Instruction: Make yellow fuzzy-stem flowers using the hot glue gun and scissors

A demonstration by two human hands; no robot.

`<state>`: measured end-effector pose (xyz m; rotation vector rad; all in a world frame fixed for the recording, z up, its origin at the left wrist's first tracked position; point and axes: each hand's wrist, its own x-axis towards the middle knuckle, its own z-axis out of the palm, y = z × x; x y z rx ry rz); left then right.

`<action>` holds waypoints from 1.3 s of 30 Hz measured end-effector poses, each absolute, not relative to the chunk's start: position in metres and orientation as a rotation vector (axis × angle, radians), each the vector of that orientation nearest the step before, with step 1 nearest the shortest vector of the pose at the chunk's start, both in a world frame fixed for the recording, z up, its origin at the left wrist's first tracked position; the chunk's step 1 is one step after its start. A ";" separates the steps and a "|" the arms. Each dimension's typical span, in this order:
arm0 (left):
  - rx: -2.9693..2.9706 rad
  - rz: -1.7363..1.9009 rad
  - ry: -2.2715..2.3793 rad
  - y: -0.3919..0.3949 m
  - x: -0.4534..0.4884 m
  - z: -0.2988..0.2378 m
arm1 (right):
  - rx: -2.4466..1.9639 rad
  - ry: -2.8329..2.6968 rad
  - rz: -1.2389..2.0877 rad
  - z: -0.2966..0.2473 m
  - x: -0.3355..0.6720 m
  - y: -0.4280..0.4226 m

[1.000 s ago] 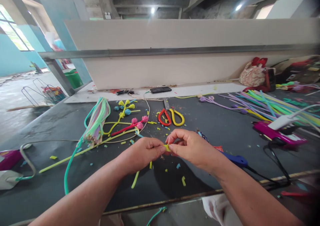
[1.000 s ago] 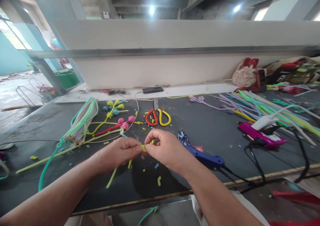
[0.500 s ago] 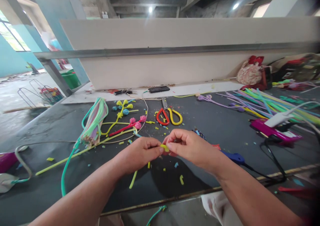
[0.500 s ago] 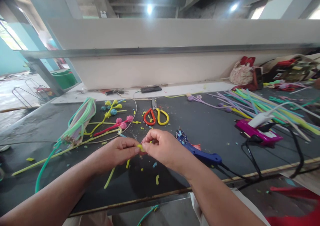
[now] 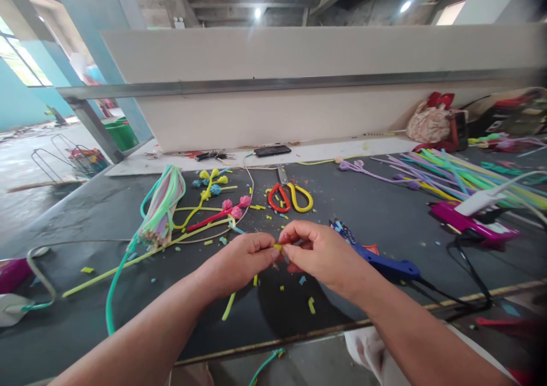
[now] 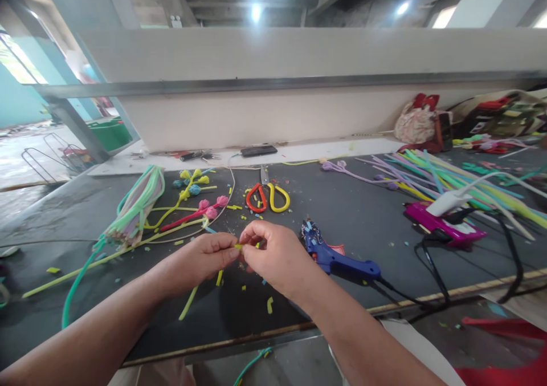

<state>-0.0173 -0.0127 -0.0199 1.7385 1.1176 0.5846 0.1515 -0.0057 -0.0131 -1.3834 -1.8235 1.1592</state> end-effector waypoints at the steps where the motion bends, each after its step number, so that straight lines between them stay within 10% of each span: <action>1: 1.708 0.574 1.124 -0.013 -0.017 -0.020 | -1.392 -1.822 1.160 -0.012 0.151 -0.006; 26: 1.080 0.635 0.970 -0.010 -0.016 -0.022 | -1.286 -1.717 1.360 -0.003 0.159 0.000; 34: 0.805 0.793 0.901 0.002 -0.030 -0.021 | -1.759 -1.871 0.230 -0.001 0.232 0.012; 39: 0.736 0.806 0.879 0.004 -0.029 -0.022 | -1.905 -2.136 0.188 -0.017 0.285 0.004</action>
